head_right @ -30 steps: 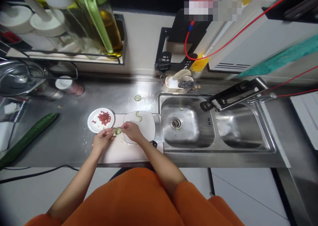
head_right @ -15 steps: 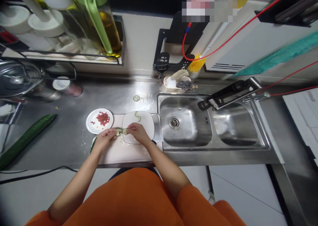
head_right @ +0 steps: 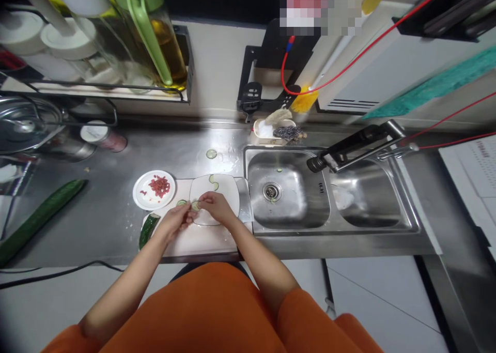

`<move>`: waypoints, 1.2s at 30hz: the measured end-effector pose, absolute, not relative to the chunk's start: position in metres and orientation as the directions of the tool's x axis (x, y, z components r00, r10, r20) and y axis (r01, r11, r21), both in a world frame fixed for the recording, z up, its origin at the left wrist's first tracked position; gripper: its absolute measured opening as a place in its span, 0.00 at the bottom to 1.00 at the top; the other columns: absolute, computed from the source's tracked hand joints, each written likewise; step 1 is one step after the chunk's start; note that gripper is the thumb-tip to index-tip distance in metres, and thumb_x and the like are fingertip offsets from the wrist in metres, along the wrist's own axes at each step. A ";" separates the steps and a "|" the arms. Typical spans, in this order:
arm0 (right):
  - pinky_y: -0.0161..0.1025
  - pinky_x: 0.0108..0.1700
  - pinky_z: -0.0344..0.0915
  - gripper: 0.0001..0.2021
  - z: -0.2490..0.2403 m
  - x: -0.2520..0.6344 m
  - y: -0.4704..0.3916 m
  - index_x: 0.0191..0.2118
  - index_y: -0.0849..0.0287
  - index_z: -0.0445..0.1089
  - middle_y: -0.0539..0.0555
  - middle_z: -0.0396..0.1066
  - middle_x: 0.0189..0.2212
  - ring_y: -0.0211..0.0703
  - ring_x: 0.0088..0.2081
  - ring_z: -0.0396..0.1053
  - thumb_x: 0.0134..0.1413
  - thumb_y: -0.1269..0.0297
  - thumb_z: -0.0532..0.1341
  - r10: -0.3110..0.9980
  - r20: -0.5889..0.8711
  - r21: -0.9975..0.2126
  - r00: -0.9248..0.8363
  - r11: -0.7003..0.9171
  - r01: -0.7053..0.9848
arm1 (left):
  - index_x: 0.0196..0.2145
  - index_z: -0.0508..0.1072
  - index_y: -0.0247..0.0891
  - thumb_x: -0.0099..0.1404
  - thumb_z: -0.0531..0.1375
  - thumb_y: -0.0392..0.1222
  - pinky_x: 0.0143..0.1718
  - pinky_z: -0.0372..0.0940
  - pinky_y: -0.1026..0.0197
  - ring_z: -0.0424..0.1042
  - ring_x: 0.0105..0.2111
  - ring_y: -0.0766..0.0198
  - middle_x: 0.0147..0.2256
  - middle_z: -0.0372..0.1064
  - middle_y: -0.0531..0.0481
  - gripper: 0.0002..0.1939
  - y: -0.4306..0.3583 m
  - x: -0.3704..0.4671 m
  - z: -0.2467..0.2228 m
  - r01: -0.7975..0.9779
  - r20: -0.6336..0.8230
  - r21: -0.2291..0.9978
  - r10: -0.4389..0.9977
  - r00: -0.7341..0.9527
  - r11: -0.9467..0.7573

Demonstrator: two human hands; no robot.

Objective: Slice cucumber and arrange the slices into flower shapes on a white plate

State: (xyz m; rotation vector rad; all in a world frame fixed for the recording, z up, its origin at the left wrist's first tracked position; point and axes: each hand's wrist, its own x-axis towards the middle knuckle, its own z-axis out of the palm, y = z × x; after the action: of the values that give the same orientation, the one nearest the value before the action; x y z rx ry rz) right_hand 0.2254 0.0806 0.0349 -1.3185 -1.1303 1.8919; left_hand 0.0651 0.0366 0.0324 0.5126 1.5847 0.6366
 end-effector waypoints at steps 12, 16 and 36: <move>0.35 0.38 0.60 0.11 0.031 0.252 0.097 0.28 0.59 0.71 0.48 0.69 0.26 0.37 0.31 0.65 0.40 0.58 0.66 0.855 -0.367 -0.929 -0.366 -0.352 0.110 | 0.34 0.74 0.30 0.55 0.61 0.27 0.23 0.65 0.73 0.70 0.24 0.72 0.26 0.72 0.47 0.07 0.066 0.081 0.033 -0.507 -0.827 0.364 0.521 0.209 0.781; 0.34 0.34 0.58 0.09 0.026 0.260 0.107 0.27 0.59 0.71 0.47 0.68 0.24 0.35 0.29 0.62 0.40 0.60 0.65 0.861 -0.356 -0.934 -0.362 -0.325 0.146 | 0.35 0.74 0.30 0.54 0.62 0.25 0.25 0.67 0.71 0.69 0.23 0.73 0.26 0.72 0.48 0.10 0.078 0.085 0.032 -0.492 -0.835 0.394 0.526 0.161 0.777; 0.36 0.38 0.55 0.09 0.021 0.262 0.167 0.36 0.55 0.74 0.51 0.74 0.32 0.46 0.42 0.63 0.53 0.68 0.57 0.890 -0.309 -0.508 -0.334 0.142 0.850 | 0.34 0.75 0.39 0.52 0.58 0.42 0.35 0.63 0.65 0.70 0.25 0.67 0.25 0.73 0.55 0.11 0.115 0.115 0.009 0.368 -0.420 0.756 0.833 -0.360 0.541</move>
State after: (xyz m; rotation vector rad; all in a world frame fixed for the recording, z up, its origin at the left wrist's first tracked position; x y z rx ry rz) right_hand 0.2617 0.1673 0.0212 -1.7732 -2.3236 0.9584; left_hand 0.1149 0.1150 0.0092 0.9747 1.9492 0.7090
